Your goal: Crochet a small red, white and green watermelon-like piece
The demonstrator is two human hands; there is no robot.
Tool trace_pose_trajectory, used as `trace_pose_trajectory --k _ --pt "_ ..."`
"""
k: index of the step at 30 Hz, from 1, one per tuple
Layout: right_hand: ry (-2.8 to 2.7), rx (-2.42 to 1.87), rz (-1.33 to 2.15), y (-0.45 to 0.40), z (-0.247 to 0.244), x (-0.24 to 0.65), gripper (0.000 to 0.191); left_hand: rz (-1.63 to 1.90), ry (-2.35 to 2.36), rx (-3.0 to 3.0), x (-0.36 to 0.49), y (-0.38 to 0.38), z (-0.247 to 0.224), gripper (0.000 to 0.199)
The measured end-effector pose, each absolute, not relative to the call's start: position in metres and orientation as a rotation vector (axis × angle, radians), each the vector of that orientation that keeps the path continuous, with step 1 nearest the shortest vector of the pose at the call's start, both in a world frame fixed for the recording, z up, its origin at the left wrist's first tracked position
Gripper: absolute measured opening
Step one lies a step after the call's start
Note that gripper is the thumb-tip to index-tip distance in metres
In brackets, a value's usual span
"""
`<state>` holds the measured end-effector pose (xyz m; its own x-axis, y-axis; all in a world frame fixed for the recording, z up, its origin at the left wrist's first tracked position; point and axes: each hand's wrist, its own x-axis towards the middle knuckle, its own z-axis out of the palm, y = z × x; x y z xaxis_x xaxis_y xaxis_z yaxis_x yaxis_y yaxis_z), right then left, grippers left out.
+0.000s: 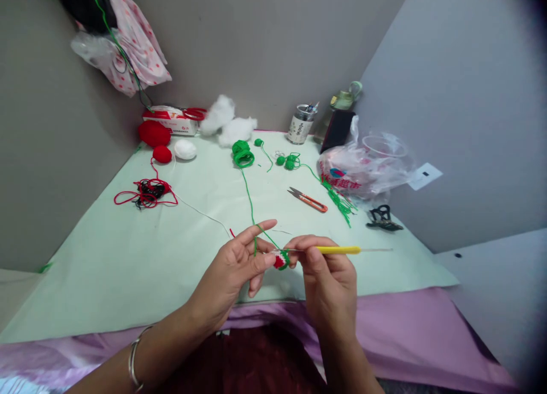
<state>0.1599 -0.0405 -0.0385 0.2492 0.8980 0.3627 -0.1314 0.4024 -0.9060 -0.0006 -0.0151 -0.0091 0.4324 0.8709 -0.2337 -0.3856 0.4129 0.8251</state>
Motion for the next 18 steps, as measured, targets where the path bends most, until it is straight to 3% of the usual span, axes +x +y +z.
trace_pose_trajectory --k 6,14,18 --pt "-1.165 -0.901 0.791 -0.045 -0.036 0.161 0.019 0.927 0.769 0.788 -0.001 -0.015 -0.010 0.058" --pt "-1.732 -0.962 0.113 -0.054 -0.034 0.156 0.028 1.086 0.988 1.013 0.004 -0.021 -0.011 0.051" --pt "-1.758 -1.026 -0.126 -0.053 -0.046 0.155 0.035 1.032 0.937 0.895 0.004 -0.021 -0.013 0.065"
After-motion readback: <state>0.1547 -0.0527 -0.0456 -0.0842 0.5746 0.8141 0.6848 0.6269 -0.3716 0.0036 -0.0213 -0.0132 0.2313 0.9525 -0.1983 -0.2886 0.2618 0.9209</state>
